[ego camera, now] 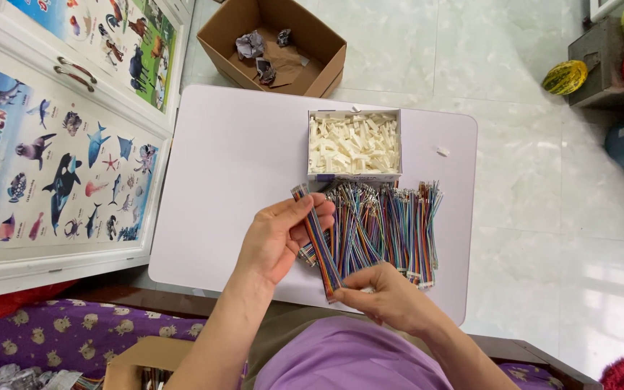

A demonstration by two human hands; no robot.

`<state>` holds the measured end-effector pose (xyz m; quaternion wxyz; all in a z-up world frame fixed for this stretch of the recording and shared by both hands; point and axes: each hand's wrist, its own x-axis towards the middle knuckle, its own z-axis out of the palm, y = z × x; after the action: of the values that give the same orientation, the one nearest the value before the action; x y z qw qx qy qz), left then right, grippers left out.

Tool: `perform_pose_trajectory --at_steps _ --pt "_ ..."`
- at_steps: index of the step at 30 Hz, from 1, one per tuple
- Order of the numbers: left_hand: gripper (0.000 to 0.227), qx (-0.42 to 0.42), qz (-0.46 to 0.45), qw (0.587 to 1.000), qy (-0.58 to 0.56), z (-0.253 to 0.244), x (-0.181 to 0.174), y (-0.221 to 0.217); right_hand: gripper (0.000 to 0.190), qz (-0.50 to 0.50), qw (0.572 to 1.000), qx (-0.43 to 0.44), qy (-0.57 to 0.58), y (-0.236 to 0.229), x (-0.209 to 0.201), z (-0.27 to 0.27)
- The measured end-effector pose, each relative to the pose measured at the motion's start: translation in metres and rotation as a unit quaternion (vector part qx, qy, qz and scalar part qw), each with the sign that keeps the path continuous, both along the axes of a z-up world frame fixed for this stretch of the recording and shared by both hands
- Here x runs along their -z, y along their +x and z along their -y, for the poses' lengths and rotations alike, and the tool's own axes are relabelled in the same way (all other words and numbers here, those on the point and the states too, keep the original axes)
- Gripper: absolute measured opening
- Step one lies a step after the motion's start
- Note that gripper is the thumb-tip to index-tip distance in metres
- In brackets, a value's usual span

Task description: Attach plastic connectors to the ends of multi-colored ribbon cable bundles.

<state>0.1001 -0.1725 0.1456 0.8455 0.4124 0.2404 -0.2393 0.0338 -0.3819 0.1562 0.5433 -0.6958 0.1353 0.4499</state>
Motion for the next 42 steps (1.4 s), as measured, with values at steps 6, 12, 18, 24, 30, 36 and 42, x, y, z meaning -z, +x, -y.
perform_pose_trajectory --at_steps 6,12,18,24,30,36,42 --pt "0.023 0.186 0.114 0.973 0.078 0.015 -0.021 -0.026 0.041 0.018 0.964 0.185 0.189 0.015 0.044 0.036" --pt "0.018 0.192 0.05 0.977 0.071 0.016 -0.024 -0.035 0.035 0.051 0.963 0.192 0.179 0.034 -0.005 0.006" --pt "0.019 0.179 0.063 0.981 0.042 0.008 -0.017 -0.041 0.04 0.029 0.959 0.207 0.19 0.033 -0.004 0.001" --pt "0.02 0.177 0.09 0.979 0.055 0.007 -0.026 -0.042 0.037 0.013 0.957 0.225 0.181 0.029 -0.008 -0.002" --pt "0.019 0.178 0.06 0.981 0.057 0.005 -0.021 -0.044 0.041 -0.01 0.938 0.257 0.235 0.022 -0.005 -0.004" --pt "0.019 0.164 0.081 0.979 0.083 0.004 -0.021 -0.049 0.036 0.027 0.967 0.202 0.154 0.024 -0.007 -0.011" --pt "0.018 0.166 0.067 0.98 0.089 -0.002 -0.015 -0.049 0.048 -0.014 0.934 0.27 0.232 0.019 -0.008 -0.011"
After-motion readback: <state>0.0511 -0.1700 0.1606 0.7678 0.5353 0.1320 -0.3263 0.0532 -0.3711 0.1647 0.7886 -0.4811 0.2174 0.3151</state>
